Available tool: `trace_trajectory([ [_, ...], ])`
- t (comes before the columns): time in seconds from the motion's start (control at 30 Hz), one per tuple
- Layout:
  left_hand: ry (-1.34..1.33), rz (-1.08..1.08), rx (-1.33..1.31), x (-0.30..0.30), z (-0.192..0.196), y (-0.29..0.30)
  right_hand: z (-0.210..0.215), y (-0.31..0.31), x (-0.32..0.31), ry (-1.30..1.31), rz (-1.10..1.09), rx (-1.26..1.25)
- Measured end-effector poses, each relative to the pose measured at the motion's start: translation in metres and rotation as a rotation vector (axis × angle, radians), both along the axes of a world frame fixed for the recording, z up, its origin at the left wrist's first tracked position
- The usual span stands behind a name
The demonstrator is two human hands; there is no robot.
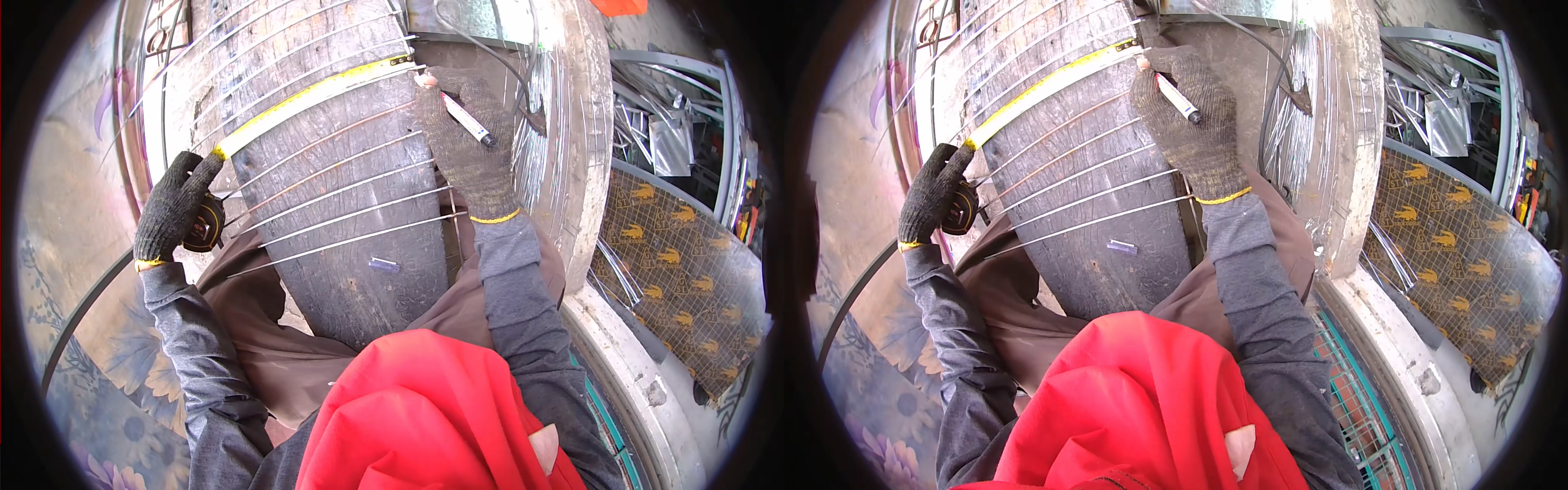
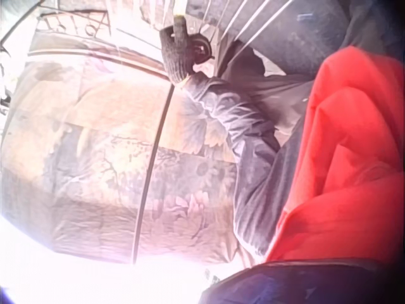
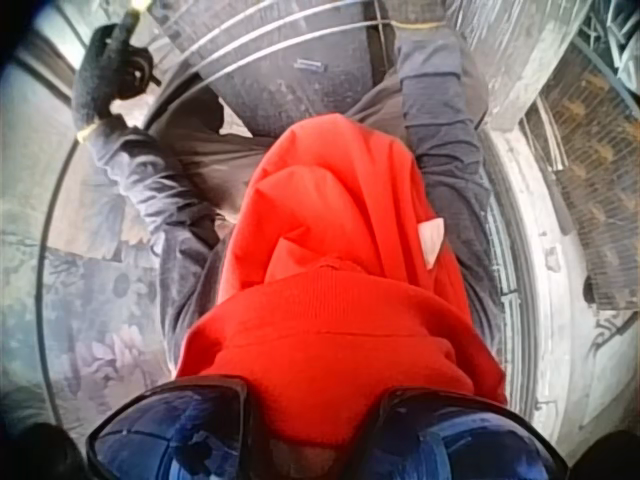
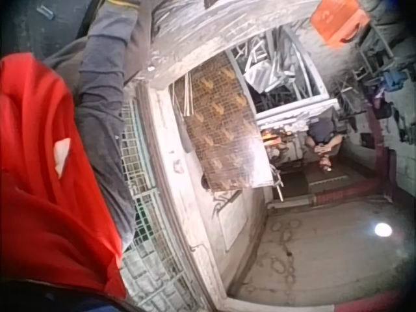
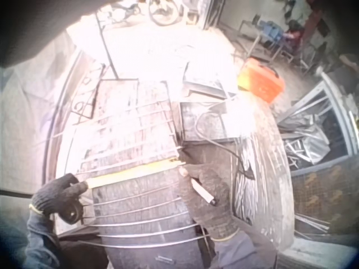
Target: Measure and mark a metal grate using a tape measure and pen.
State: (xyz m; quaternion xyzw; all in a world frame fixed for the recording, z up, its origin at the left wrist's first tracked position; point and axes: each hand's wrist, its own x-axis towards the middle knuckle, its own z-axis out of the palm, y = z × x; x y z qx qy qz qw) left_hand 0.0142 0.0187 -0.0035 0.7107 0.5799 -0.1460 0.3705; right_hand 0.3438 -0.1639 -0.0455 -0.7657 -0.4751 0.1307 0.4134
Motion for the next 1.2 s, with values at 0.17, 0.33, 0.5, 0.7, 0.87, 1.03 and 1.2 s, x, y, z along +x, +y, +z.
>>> trace_trajectory([
  [0.17, 0.021, -0.004, 0.0, 0.0015, 0.0005, 0.0006, -0.0019, -0.0003, 0.0013, -0.038, 0.041, 0.024],
  [0.33, -0.022, -0.027, 0.02, -0.0055, -0.004, 0.0012, -0.0047, 0.0012, 0.0011, -0.082, 0.062, 0.053],
  [0.5, 0.011, 0.022, -0.019, 0.0023, 0.0008, -0.0011, -0.0073, -0.0015, 0.0026, -0.119, 0.046, 0.052],
  [0.7, 0.0, 0.029, -0.014, 0.0033, 0.0043, -0.003, -0.0053, 0.0021, -0.0011, -0.089, 0.024, 0.125],
  [0.87, -0.001, 0.006, 0.003, 0.0023, 0.0004, -0.0022, -0.0071, 0.0026, 0.0006, -0.093, 0.031, 0.13],
  [1.03, 0.001, -0.011, -0.018, 0.0044, 0.0026, 0.0002, -0.0089, 0.0013, -0.0007, -0.085, 0.105, 0.134],
  [1.2, -0.011, -0.005, -0.015, 0.0022, 0.0006, 0.0002, -0.0091, -0.0028, 0.0015, -0.056, 0.132, 0.087],
])
